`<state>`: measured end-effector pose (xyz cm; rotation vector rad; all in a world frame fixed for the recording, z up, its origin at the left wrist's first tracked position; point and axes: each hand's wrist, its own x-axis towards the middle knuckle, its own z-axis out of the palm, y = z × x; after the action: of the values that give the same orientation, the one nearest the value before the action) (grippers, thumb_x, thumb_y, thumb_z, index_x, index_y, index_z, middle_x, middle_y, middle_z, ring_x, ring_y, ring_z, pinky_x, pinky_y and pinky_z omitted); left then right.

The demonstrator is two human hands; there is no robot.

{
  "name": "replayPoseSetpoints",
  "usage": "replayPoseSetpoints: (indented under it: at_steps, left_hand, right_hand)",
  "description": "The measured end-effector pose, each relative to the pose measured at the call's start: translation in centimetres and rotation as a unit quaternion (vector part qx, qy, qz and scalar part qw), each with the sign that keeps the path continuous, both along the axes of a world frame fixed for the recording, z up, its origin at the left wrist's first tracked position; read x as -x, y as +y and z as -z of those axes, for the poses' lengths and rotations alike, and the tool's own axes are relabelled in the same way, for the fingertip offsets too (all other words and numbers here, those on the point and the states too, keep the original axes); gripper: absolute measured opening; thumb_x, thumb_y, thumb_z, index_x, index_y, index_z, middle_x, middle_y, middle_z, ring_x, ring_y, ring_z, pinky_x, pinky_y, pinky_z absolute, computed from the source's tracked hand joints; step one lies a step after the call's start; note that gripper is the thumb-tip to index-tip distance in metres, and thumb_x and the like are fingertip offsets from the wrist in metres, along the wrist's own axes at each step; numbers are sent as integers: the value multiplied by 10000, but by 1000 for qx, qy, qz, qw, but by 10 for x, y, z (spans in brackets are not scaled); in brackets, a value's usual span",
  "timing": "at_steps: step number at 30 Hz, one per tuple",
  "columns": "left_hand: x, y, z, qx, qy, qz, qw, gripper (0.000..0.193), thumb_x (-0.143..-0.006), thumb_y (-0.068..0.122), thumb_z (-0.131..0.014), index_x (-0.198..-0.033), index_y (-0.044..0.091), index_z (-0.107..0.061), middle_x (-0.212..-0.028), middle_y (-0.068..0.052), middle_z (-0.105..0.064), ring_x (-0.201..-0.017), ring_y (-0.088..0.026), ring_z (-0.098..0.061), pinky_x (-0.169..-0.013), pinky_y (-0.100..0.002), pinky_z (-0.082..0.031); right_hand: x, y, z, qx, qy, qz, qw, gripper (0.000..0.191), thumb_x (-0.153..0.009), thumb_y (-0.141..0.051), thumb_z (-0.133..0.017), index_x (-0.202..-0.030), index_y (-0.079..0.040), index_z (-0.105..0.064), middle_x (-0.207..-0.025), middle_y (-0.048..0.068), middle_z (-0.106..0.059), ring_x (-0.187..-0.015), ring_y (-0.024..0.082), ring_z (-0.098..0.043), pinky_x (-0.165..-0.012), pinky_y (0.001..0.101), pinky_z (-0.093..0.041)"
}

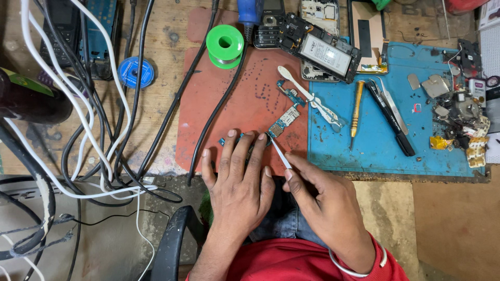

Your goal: The person cleans a disassembled phone motherboard on a repair bench. They hold the board steady, apply liquid from a plastic bottle, then scrub the board's surface and connectors using a cotton swab and a metal probe, repositioning the board as they work across different areas.

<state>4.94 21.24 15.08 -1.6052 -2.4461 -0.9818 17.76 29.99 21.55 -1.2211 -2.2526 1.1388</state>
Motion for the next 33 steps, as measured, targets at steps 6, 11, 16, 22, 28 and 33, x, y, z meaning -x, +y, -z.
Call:
replayPoseSetpoints:
  at_steps: [6, 11, 16, 22, 28, 33]
  left_hand:
    - [2, 0, 2, -2, -1, 6, 1000, 517, -983, 280, -570, -1468, 100, -580, -1503, -58, -526, -1509, -258, -375, -1246, -570, -69]
    - [1, 1, 0, 0, 28, 0, 1000, 523, -990, 287, -556, -1486, 123, -579, -1506, -54, -526, -1499, -266, -384, -1240, -597, -75]
    - [-1, 0, -4, 15, 31, 2, 999, 545, -974, 289, -553, -1495, 131, -566, -1523, -57, -510, -1502, -283, -368, -1230, -625, -54]
    - [-1, 1, -6, 27, 14, 12, 999, 574, -975, 283, -547, -1529, 133, -526, -1626, -23, -433, -1542, -284, -308, -1239, -600, -32]
    - [0, -1, -9, 34, 4, 18, 999, 569, -983, 276, -539, -1533, 133, -512, -1628, -11, -425, -1546, -280, -297, -1240, -576, -17]
    - [1, -2, -9, 33, -14, 25, 999, 586, -969, 272, -552, -1536, 129, -502, -1626, -21, -428, -1542, -284, -299, -1233, -568, -12]
  right_hand:
    - [5, -4, 6, 9, -13, -37, 999, 404, -946, -165, -658, -1327, -31, -631, -835, 124, -804, -684, 150, -811, -600, 284, -609]
    - [6, -6, 11, -7, 9, -35, 999, 395, -956, -152, -651, -1332, -32, -638, -797, 120, -780, -600, 137, -785, -535, 280, -590]
    - [6, -1, 18, 15, 8, -25, 1000, 398, -935, -137, -676, -1324, -53, -663, -682, 107, -747, -516, 126, -715, -497, 284, -569]
    - [2, 5, 29, -74, 44, -69, 994, 417, -919, -100, -719, -1327, -32, -661, -707, 122, -719, -548, 121, -685, -543, 276, -537]
    - [-1, 5, 34, -81, 68, -88, 991, 422, -930, -93, -718, -1341, -23, -650, -679, 103, -685, -541, 112, -649, -528, 275, -507]
    - [0, 5, 34, -57, 80, -90, 991, 427, -924, -84, -718, -1342, -29, -650, -615, 76, -672, -484, 102, -621, -494, 270, -485]
